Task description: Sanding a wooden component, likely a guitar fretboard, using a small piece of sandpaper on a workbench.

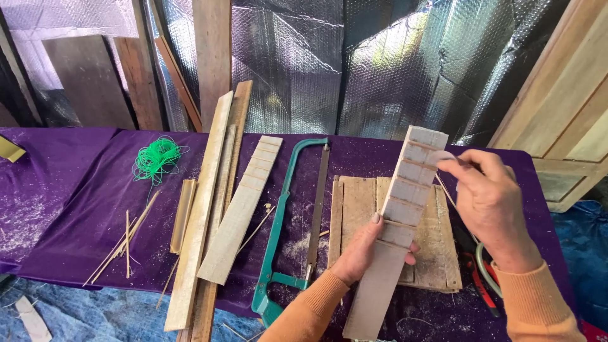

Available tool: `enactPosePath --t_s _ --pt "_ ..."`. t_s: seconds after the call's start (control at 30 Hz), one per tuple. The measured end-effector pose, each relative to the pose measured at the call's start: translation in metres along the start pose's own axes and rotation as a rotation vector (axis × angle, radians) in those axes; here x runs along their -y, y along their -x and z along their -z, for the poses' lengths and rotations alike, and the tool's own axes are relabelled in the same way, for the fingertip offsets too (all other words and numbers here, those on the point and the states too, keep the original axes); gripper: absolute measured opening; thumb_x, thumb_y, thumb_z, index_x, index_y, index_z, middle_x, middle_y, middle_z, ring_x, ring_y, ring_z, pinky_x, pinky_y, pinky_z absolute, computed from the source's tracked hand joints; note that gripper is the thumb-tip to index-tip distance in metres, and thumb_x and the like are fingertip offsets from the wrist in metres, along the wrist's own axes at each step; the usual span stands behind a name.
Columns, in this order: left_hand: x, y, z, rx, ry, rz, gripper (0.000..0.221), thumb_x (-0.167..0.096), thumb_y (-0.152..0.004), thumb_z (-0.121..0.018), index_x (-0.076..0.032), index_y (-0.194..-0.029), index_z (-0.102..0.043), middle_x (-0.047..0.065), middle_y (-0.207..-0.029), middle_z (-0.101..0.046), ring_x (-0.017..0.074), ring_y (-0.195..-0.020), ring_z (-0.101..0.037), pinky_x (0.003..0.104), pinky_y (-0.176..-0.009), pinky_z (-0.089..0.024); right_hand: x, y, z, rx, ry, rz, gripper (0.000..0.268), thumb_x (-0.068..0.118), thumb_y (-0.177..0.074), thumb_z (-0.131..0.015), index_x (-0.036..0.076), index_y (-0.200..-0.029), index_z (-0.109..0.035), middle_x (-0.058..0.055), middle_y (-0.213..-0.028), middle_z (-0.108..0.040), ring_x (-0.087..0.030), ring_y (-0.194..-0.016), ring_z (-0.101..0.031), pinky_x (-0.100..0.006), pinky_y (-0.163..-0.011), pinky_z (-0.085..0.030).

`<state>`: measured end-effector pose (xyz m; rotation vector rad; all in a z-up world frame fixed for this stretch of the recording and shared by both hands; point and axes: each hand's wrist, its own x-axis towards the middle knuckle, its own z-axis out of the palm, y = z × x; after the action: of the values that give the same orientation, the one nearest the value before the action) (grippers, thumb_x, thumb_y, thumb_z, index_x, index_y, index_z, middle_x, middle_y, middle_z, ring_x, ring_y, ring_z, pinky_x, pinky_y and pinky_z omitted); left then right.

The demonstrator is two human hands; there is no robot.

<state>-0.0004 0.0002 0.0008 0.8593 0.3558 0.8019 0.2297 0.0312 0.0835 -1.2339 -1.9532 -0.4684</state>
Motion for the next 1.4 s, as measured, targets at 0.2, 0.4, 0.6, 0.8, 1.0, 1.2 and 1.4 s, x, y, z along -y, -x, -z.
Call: enactPosePath --t_s 0.2,0.4,0.6,0.8,1.0,1.2,1.4 --pt "0.003 -0.001 0.004 0.028 0.033 0.015 0.069 -0.060 -0.107 -0.043 -0.002 -0.145 -0.046 0.021 -0.114 -0.070 0.0250 -0.089 -0.073 0.035 -0.077 -0.061 -0.010 0.012 -0.018 0.019 0.057 -0.034 0.032 -0.012 -0.094 -0.075 0.012 -0.115 -0.082 -0.009 -0.113 -0.067 -0.023 -0.096 -0.067 -0.041 -0.091 -0.052" --pt "0.006 -0.002 0.006 0.002 0.049 0.008 0.071 -0.060 -0.106 -0.041 0.000 -0.144 -0.048 0.022 -0.114 -0.070 0.0253 -0.087 -0.074 0.036 -0.078 -0.061 -0.013 0.016 -0.007 -0.007 0.164 -0.043 0.029 -0.010 -0.102 -0.074 0.013 -0.117 -0.085 -0.004 -0.108 -0.064 -0.021 -0.094 -0.063 -0.038 -0.083 -0.048" --pt "0.006 -0.002 0.006 0.029 0.026 -0.004 0.070 -0.060 -0.107 -0.041 -0.002 -0.146 -0.046 0.021 -0.114 -0.070 0.0248 -0.088 -0.073 0.036 -0.078 -0.059 -0.010 0.012 -0.004 -0.069 0.080 -0.050 0.036 -0.022 -0.100 -0.065 0.006 -0.114 -0.083 -0.012 -0.110 -0.065 -0.027 -0.098 -0.063 -0.040 -0.087 -0.049" --pt "-0.001 -0.002 -0.003 -0.007 0.028 0.008 0.073 -0.060 -0.106 -0.040 0.000 -0.147 -0.047 0.021 -0.110 -0.070 0.0252 -0.086 -0.073 0.037 -0.081 -0.059 0.002 -0.002 -0.013 -0.005 0.058 0.054 0.037 -0.014 -0.095 -0.073 0.012 -0.120 -0.081 -0.008 -0.108 -0.064 -0.022 -0.090 -0.063 -0.039 -0.091 -0.049" --pt "0.006 -0.001 0.005 0.034 0.016 0.005 0.071 -0.062 -0.105 -0.043 -0.003 -0.145 -0.046 0.019 -0.114 -0.070 0.0239 -0.089 -0.073 0.035 -0.075 -0.060 -0.040 0.032 -0.023 -0.022 0.193 -0.029 0.029 -0.008 -0.100 -0.077 0.015 -0.114 -0.085 -0.006 -0.108 -0.070 -0.021 -0.087 -0.065 -0.036 -0.081 -0.049" --pt "0.004 -0.001 0.005 0.026 -0.014 -0.020 0.071 -0.061 -0.105 -0.042 -0.004 -0.146 -0.043 0.021 -0.114 -0.070 0.0248 -0.087 -0.073 0.038 -0.080 -0.060 -0.009 -0.009 0.007 0.030 -0.063 -0.096 0.035 -0.017 -0.104 -0.059 0.006 -0.119 -0.080 -0.013 -0.112 -0.062 -0.029 -0.100 -0.063 -0.041 -0.089 -0.055" --pt "0.003 0.000 0.003 0.015 -0.005 -0.007 0.070 -0.063 -0.104 -0.044 -0.004 -0.143 -0.045 0.020 -0.112 -0.070 0.0242 -0.086 -0.073 0.034 -0.075 -0.059 -0.003 -0.042 -0.008 -0.002 0.024 0.095 0.028 -0.009 -0.101 -0.071 0.009 -0.120 -0.081 -0.010 -0.105 -0.063 -0.025 -0.086 -0.063 -0.042 -0.084 -0.056"
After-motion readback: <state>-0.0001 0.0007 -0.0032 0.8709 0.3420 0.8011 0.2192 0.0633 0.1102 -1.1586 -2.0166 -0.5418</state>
